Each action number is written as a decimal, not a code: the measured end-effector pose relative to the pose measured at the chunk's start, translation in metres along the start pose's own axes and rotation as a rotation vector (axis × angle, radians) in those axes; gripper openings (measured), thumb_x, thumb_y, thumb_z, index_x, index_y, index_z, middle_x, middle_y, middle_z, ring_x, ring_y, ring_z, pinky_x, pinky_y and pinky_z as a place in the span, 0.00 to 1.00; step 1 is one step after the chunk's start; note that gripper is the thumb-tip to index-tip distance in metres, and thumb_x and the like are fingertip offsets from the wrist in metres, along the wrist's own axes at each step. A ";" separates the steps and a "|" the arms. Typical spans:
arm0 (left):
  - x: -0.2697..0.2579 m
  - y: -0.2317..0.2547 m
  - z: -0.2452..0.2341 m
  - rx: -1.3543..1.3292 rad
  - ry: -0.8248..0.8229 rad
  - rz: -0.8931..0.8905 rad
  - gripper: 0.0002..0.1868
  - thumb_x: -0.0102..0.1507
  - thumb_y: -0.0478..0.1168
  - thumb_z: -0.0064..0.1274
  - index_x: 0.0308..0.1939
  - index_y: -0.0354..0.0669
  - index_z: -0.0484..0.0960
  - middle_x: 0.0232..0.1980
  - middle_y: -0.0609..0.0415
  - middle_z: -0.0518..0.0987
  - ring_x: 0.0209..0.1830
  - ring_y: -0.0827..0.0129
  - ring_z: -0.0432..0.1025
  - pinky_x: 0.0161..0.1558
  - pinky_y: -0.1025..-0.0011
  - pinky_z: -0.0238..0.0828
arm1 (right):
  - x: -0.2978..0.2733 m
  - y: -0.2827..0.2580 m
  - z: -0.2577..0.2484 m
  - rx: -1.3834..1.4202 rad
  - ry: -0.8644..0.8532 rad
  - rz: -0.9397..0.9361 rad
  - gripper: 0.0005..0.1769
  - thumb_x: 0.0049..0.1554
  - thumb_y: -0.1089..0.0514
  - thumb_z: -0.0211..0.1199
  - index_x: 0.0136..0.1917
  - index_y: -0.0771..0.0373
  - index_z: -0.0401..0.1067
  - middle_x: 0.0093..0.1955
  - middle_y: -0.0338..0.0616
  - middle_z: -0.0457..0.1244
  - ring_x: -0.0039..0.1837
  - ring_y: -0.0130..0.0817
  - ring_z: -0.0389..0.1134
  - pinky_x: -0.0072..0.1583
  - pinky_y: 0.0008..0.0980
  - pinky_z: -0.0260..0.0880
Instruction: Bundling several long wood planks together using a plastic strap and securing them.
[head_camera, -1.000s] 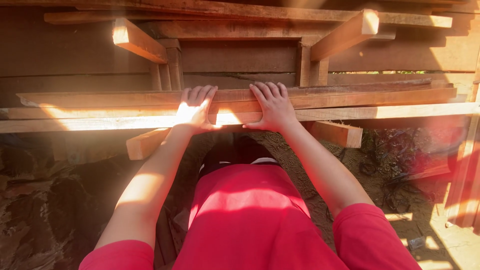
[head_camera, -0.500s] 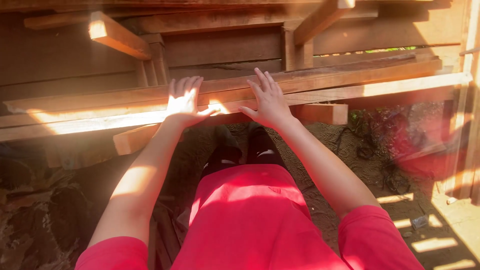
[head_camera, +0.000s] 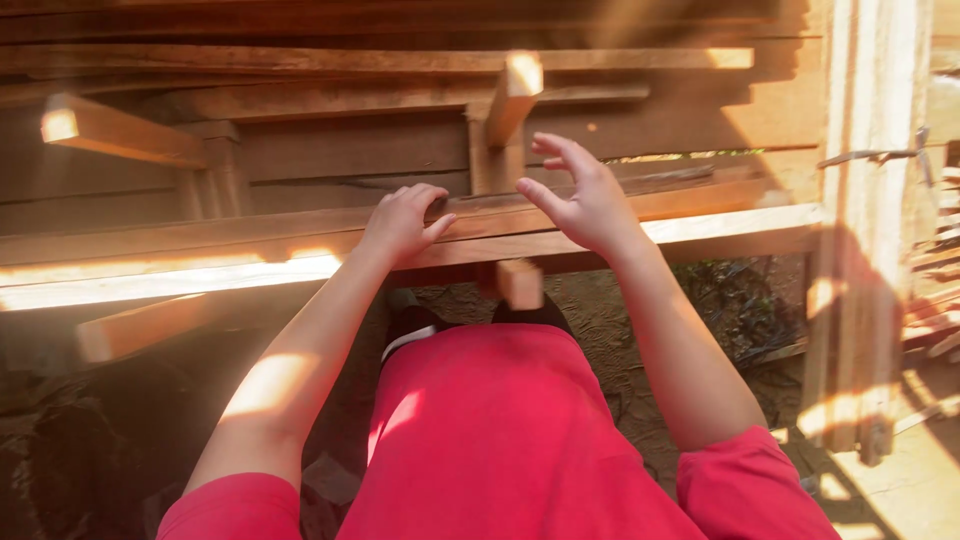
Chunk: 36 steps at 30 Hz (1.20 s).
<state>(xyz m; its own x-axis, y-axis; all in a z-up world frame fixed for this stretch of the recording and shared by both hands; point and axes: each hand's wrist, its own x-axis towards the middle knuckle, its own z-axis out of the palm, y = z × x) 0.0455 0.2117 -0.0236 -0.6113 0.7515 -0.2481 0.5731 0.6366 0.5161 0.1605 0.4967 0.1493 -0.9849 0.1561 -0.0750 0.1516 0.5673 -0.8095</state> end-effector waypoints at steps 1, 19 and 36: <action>0.011 0.014 0.006 -0.005 0.005 -0.002 0.26 0.66 0.64 0.51 0.65 0.63 0.75 0.61 0.67 0.77 0.59 0.64 0.74 0.58 0.58 0.70 | -0.003 0.024 -0.008 -0.005 -0.004 -0.003 0.33 0.60 0.46 0.71 0.75 0.49 0.65 0.67 0.41 0.66 0.64 0.46 0.70 0.65 0.48 0.68; 0.052 0.076 0.027 0.013 -0.150 -0.178 0.24 0.66 0.69 0.45 0.59 0.70 0.81 0.63 0.71 0.80 0.63 0.67 0.74 0.61 0.60 0.64 | -0.042 0.155 -0.019 -0.623 -0.322 0.059 0.55 0.49 0.11 0.51 0.79 0.42 0.55 0.79 0.31 0.52 0.80 0.39 0.49 0.79 0.60 0.39; 0.065 0.074 0.024 -0.044 -0.333 -0.374 0.29 0.63 0.71 0.48 0.64 0.72 0.77 0.67 0.71 0.78 0.68 0.67 0.70 0.67 0.56 0.55 | -0.043 0.173 -0.011 -0.573 -0.193 -0.013 0.46 0.53 0.17 0.52 0.75 0.42 0.62 0.74 0.29 0.58 0.77 0.35 0.54 0.78 0.59 0.44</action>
<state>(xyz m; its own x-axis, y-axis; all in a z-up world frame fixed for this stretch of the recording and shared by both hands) 0.0618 0.3119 -0.0211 -0.5587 0.4923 -0.6675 0.3199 0.8704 0.3742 0.2299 0.5971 0.0186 -0.9762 0.0276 -0.2149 0.1081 0.9217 -0.3726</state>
